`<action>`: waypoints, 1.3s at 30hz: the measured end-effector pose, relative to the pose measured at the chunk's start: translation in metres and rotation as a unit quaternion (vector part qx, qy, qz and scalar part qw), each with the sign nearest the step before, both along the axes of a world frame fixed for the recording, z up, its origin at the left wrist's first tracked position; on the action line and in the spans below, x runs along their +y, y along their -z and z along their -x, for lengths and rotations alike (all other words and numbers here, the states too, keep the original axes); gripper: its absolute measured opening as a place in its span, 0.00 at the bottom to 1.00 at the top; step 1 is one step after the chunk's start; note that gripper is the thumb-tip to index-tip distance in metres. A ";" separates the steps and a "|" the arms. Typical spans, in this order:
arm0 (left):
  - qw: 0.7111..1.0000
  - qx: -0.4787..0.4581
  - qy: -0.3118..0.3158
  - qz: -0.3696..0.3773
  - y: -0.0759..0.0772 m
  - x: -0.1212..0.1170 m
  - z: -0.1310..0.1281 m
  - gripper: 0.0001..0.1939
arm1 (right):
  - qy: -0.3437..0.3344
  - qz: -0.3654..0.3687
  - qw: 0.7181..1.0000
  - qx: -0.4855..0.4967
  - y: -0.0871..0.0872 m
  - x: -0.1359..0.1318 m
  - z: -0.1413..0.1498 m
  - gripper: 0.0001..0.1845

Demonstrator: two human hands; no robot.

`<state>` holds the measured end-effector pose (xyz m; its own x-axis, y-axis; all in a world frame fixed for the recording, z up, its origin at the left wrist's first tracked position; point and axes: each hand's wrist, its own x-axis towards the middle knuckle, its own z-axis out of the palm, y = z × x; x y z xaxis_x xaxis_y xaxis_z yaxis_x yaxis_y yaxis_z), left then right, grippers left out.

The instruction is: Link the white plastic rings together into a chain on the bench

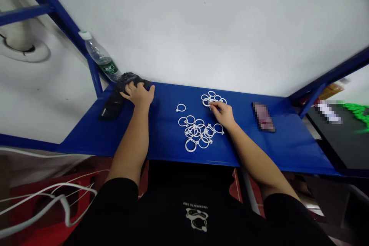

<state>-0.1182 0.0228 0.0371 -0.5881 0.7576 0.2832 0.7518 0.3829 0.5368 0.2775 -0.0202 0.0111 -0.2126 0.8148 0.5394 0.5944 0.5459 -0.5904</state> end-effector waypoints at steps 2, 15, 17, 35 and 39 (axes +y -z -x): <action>0.999 0.023 0.038 -0.024 -0.003 -0.003 -0.016 0.23 | 0.002 0.003 1.000 -0.004 0.001 0.001 -0.001 0.12; 0.936 0.037 0.349 -0.017 0.014 -0.014 -0.087 0.14 | 0.007 0.019 1.000 -0.017 0.003 0.005 -0.004 0.14; 0.936 0.037 0.348 -0.015 0.012 -0.013 -0.087 0.14 | 0.016 0.013 1.000 -0.018 0.002 0.006 -0.005 0.15; 0.977 -0.145 -0.084 0.128 0.001 0.012 0.036 0.47 | -0.003 0.016 0.999 -0.038 0.005 0.007 -0.003 0.12; 0.973 -0.201 -0.078 0.084 -0.001 0.016 0.019 0.46 | -0.006 0.016 0.999 -0.044 0.004 0.008 -0.003 0.12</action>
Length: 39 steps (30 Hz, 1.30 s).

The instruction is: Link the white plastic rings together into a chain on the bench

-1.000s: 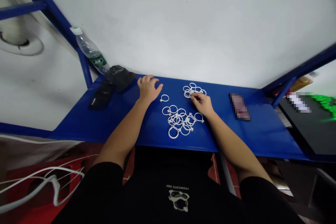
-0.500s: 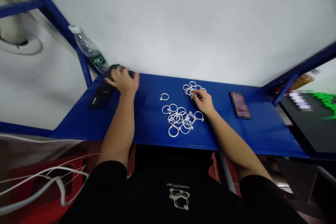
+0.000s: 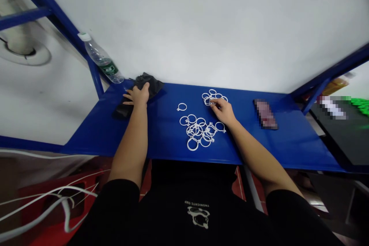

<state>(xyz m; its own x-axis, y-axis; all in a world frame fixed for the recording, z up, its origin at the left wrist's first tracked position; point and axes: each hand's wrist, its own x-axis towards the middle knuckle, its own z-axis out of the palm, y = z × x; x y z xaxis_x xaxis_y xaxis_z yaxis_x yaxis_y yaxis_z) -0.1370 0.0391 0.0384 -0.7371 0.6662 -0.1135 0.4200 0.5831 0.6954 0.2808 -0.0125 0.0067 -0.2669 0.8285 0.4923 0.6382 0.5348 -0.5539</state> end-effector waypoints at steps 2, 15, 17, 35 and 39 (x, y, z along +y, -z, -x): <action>1.000 -0.021 0.006 -0.013 0.001 0.002 -0.008 0.44 | 0.000 -0.001 1.000 -0.007 0.000 0.000 0.000 0.12; 0.865 0.172 0.377 -0.282 0.005 -0.037 -0.114 0.17 | 0.031 -0.054 0.998 -0.025 -0.002 -0.002 -0.002 0.14; 0.791 0.185 0.511 -0.282 0.004 -0.048 -0.131 0.14 | 0.017 -0.056 0.998 -0.018 -0.005 -0.005 -0.001 0.13; 0.797 0.176 0.572 -0.077 0.014 -0.036 -0.107 0.09 | -0.073 -0.028 0.996 -0.038 -0.010 -0.011 0.004 0.10; 0.794 0.182 0.577 -0.063 0.008 -0.044 -0.119 0.15 | -0.092 -0.017 0.995 -0.041 -0.009 -0.014 0.009 0.11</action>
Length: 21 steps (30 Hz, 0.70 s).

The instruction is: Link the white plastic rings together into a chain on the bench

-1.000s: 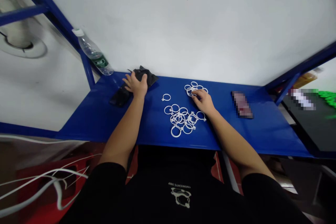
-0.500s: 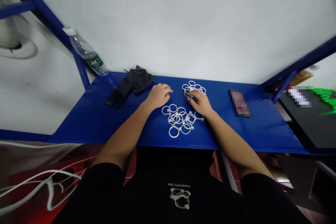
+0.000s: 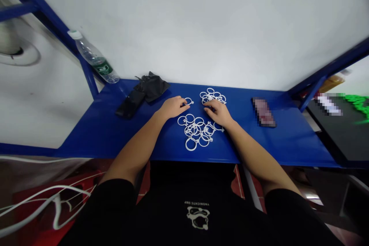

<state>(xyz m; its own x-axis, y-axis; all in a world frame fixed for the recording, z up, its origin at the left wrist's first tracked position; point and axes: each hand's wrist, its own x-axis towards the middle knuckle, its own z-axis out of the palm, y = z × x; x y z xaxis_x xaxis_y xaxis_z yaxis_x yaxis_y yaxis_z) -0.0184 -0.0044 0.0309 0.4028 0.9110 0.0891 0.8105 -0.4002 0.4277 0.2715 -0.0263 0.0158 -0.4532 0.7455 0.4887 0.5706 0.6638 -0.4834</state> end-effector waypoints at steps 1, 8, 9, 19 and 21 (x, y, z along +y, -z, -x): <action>1.000 0.002 0.005 0.001 -0.001 -0.001 -0.001 0.15 | -0.003 0.003 1.000 -0.001 0.000 0.000 0.001 0.11; 0.997 -0.029 0.050 -0.058 0.003 -0.006 -0.009 0.05 | -0.008 0.014 1.000 -0.024 0.000 -0.001 0.004 0.12; 0.995 -0.044 0.060 -0.074 0.004 -0.008 -0.012 0.05 | -0.004 0.018 0.999 -0.026 0.000 -0.002 0.005 0.12; 0.973 -0.105 0.163 -0.127 -0.001 -0.023 -0.032 0.06 | 0.007 0.009 1.000 0.003 -0.002 -0.010 0.012 0.13; 0.972 -0.102 0.168 -0.132 0.001 -0.023 -0.032 0.06 | 0.004 0.004 1.000 0.008 -0.003 -0.011 0.013 0.12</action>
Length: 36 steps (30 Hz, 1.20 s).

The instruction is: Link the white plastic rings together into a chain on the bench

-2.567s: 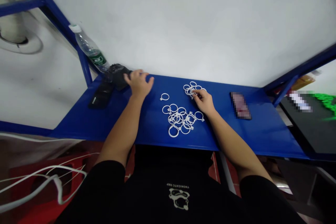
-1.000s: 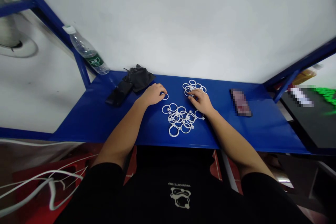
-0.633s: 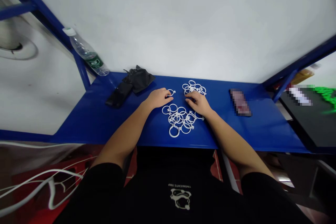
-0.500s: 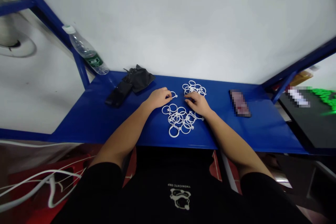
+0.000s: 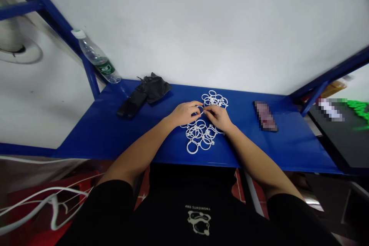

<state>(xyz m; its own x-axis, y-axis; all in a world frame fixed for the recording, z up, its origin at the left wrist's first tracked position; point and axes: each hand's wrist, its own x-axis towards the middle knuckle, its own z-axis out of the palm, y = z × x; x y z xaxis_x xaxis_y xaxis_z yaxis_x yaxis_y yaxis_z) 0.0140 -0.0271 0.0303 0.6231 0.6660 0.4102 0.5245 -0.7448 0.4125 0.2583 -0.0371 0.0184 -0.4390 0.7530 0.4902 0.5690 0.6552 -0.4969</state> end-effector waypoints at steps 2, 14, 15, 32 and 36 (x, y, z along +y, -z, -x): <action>1.000 0.006 0.007 0.001 0.002 0.001 -0.001 0.07 | -0.008 -0.005 1.000 0.003 -0.001 -0.001 0.000 0.12; 0.999 0.006 -0.042 -0.003 0.001 0.003 0.002 0.11 | 0.057 -0.027 0.996 0.065 0.001 0.003 -0.005 0.11; 0.999 0.009 -0.053 0.002 -0.001 0.003 0.005 0.12 | 0.075 -0.034 0.994 0.073 0.001 0.005 -0.008 0.11; 0.976 0.151 -0.101 0.122 -0.012 -0.002 0.008 0.07 | 0.106 -0.047 0.991 0.065 -0.001 0.013 -0.015 0.10; 0.975 0.121 -0.151 0.109 -0.011 0.000 0.005 0.07 | -0.006 -0.039 0.999 0.004 -0.012 -0.006 0.004 0.11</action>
